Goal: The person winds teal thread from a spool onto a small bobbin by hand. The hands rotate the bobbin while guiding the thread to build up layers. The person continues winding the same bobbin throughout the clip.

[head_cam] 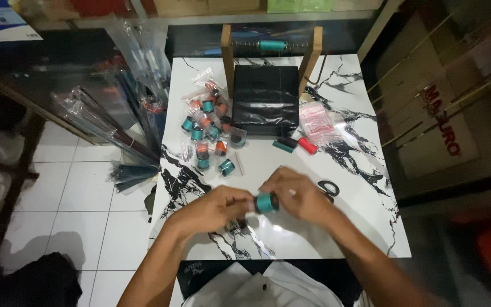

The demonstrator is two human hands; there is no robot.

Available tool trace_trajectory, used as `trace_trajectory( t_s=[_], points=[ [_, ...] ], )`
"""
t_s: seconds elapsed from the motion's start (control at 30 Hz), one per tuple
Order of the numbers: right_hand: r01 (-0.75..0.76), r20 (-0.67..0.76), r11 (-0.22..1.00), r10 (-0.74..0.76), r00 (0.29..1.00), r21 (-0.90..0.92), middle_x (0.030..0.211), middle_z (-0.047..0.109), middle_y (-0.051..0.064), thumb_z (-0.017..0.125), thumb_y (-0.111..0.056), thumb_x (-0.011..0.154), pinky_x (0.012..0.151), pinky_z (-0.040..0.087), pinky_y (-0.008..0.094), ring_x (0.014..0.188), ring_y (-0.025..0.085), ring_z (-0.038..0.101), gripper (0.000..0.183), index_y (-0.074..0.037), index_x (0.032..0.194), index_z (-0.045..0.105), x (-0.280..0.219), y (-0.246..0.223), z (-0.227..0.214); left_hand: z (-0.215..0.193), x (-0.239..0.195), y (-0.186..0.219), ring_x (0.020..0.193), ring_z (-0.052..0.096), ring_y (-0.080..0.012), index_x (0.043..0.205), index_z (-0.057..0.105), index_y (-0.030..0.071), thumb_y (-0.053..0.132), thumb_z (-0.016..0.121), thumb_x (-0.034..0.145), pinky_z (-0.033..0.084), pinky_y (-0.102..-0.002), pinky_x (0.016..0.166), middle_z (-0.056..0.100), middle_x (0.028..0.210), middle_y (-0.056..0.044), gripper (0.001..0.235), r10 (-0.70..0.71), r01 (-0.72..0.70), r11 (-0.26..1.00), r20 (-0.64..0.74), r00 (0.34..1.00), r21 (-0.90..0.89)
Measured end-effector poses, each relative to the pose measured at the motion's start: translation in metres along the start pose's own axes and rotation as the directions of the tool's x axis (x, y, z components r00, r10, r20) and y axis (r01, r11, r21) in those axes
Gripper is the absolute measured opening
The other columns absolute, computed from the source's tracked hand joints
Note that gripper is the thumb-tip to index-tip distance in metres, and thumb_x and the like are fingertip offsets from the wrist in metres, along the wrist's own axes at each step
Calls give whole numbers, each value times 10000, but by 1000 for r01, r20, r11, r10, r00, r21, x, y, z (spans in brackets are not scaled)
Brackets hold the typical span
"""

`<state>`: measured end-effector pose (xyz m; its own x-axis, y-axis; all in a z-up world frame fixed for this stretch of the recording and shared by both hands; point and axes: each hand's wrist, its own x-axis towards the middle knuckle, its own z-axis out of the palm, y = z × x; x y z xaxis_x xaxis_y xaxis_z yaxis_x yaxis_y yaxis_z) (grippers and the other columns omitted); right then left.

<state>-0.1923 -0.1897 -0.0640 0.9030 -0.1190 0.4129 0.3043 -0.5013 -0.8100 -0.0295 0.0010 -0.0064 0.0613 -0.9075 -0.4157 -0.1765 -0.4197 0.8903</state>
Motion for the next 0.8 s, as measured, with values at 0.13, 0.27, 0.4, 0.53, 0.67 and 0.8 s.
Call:
trace_trajectory(
  t_s=[0.13,0.27,0.4,0.53,0.67,0.8],
  points=[
    [44,61,997,-40,997,-70,863,697,188,639,-38,971,759,530,442,779,362,654,174,-95,1071,770,-8,-30,13,-18,13,-7,585,550,-141,1199,717,58,226,530,1039,430,-279,583,718,857,-100,297,4,10,993,-111,994,119],
    [21,149,953,25,988,-302,788,683,114,649,-156,987,761,534,425,742,326,652,114,-96,963,742,1,-54,-8,-10,15,-8,514,489,-97,1235,701,86,199,521,1048,401,-227,529,729,916,-103,283,-125,132,975,-51,991,179],
    [-65,79,970,85,993,-234,769,720,93,667,-165,964,765,522,432,737,300,648,125,-119,970,783,14,-55,-24,1,28,-25,401,408,-89,1193,695,21,151,500,1057,441,-258,495,713,843,-164,271,-12,-2,990,91,996,144],
    [-85,-11,983,84,996,-163,821,743,112,667,-114,965,775,530,420,771,300,659,115,-101,980,781,1,-18,-9,7,10,-8,471,482,-78,1143,699,15,130,505,1044,403,-220,484,644,740,-50,246,31,-39,998,134,991,57],
    [-26,3,988,26,1000,-154,843,702,121,559,-37,979,698,541,368,788,281,647,154,-56,907,694,-20,2,21,-7,8,12,459,462,-74,1144,720,89,151,477,1055,387,-204,432,638,742,-39,265,-69,68,996,11,998,60],
    [44,327,949,63,943,-311,939,658,103,433,-189,1049,846,466,423,845,328,602,263,-82,1114,665,-17,-24,12,-28,24,-22,653,478,-92,793,610,128,239,546,1048,362,-267,613,511,691,38,286,103,-77,972,-108,989,223]
  ],
)
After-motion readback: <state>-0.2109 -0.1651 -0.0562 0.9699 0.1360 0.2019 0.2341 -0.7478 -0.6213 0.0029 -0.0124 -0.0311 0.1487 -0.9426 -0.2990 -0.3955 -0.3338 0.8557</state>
